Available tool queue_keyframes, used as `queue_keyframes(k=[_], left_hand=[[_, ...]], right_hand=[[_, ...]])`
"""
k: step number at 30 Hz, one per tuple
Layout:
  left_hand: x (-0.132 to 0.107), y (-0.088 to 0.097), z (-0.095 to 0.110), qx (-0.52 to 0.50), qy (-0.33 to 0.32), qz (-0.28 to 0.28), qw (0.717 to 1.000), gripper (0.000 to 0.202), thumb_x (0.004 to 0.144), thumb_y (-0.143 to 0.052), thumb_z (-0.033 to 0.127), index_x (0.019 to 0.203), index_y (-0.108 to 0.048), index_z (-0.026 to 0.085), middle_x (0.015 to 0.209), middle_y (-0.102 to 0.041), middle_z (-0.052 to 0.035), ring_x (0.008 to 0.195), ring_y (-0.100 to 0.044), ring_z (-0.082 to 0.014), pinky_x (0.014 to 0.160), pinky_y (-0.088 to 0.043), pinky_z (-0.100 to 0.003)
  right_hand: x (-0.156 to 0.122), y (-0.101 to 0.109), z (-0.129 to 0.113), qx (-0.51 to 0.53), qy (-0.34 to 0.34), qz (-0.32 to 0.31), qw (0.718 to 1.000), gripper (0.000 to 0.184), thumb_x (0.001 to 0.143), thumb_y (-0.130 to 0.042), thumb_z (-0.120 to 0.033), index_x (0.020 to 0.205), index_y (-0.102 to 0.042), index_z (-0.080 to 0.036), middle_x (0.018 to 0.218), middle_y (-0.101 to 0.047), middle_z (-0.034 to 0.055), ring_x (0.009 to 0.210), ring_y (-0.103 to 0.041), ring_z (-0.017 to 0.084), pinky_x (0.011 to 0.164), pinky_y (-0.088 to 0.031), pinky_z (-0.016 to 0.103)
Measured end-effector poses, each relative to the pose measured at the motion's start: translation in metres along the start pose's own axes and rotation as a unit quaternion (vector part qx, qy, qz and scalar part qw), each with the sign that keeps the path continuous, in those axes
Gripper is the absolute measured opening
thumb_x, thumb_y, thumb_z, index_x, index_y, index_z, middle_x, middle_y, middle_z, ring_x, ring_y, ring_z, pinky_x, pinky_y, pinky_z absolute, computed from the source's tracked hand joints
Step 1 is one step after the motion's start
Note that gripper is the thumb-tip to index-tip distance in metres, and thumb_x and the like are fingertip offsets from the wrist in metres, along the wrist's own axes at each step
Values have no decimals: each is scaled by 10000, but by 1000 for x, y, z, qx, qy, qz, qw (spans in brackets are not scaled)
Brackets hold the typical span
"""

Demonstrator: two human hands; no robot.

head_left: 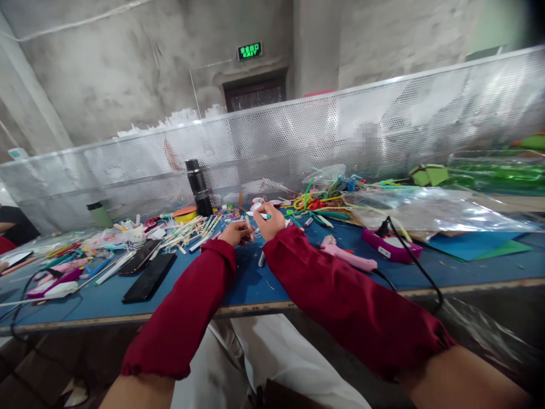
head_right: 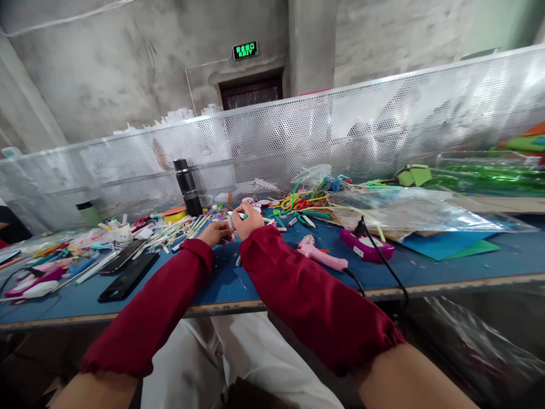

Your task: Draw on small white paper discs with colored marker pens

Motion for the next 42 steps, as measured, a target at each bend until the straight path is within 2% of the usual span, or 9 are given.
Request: queue_keyframes(k=[8,26,32,42], left_hand=[[-2,-2,3,-27,-9,-9,1000,221,800,-820,280,828,-643,150,739,-715,-14,614,-681,-112,507,-392,-172],[-4,-1,4,5,-4,-8,1000,173,837,-758,307,837,-654,168,788,-741,-19,675,-696,-122,532,-414,-179],[-2,-1,3,2,-5,-10,1000,226,813,-791,335,826,-639,168,783,-732,-23,684,-698,-133,552,-421,-189],[-2,-1,3,-24,-2,-3,1000,124,859,-741,241,864,-650,156,779,-722,-5,644,-687,-103,510,-407,-164]], right_hand=[[1,0,1,-1,0,9,1000,140,809,-544,-337,695,-540,-255,726,-671,-2,722,-619,186,715,-465,307],[1,0,0,-4,5,5,1000,138,813,-539,-330,697,-535,-255,731,-662,-2,729,-616,180,722,-468,298],[0,1,-1,-10,5,0,1000,137,816,-548,-315,692,-540,-257,724,-665,-7,717,-609,180,712,-468,301],[2,1,0,-17,0,4,1000,130,805,-558,-313,689,-543,-255,725,-658,-2,721,-603,185,703,-452,309]])
Point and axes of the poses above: each hand's wrist, its own x-axis towards the middle knuckle, its own y-axis out of the back of the hand, z = x × y, the point moved 3 cm from there along x, towards the middle knuckle
